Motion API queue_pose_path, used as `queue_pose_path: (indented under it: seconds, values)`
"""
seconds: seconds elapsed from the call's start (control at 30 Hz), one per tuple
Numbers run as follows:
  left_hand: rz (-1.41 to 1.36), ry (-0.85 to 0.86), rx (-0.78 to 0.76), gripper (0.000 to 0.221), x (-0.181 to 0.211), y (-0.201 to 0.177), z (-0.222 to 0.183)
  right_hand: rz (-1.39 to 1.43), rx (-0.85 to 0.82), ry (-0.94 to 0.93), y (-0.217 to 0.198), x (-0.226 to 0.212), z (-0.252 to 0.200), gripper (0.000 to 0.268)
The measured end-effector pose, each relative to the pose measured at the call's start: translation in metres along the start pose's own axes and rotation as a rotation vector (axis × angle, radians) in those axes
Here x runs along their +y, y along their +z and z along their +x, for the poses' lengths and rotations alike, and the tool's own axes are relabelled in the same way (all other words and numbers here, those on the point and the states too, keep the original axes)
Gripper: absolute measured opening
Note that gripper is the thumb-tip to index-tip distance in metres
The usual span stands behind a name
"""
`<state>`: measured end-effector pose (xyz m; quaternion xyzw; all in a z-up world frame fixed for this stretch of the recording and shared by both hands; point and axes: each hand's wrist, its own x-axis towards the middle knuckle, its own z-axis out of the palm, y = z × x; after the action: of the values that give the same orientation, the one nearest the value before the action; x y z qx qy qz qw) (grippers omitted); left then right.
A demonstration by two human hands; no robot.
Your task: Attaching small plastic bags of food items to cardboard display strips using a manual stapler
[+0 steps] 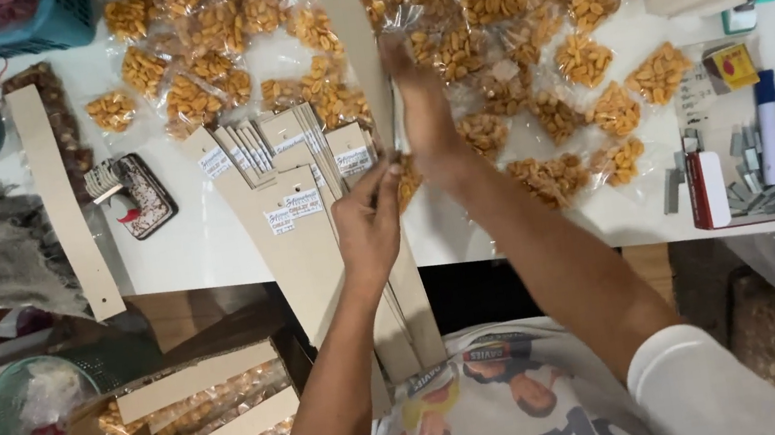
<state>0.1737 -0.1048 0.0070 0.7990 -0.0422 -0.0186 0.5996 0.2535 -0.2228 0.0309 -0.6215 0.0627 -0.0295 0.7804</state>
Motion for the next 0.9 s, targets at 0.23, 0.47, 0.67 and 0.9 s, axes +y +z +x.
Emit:
queue_pose_path:
  seconds: [0.23,0.47,0.67,0.9]
  values:
    - [-0.453,-0.455,0.064,0.072,-0.012,-0.006,0.013,-0.984,0.151,0.229,-0.084,-0.019,0.064,0.035]
    - [-0.624,-0.621,0.058,0.05,-0.035,-0.011,0.018,-0.298,-0.37,0.066,-0.104,-0.014,0.006,0.039]
    - [-0.526,-0.723,0.042,0.058,0.056,-0.012,0.016,-0.73,-0.449,0.02,-0.06,-0.042,-0.008,0.035]
    - [-0.258,-0.152,0.1,0.033,0.006,-0.002,0.013,-0.659,0.145,0.155,-0.033,-0.004,-0.002,0.045]
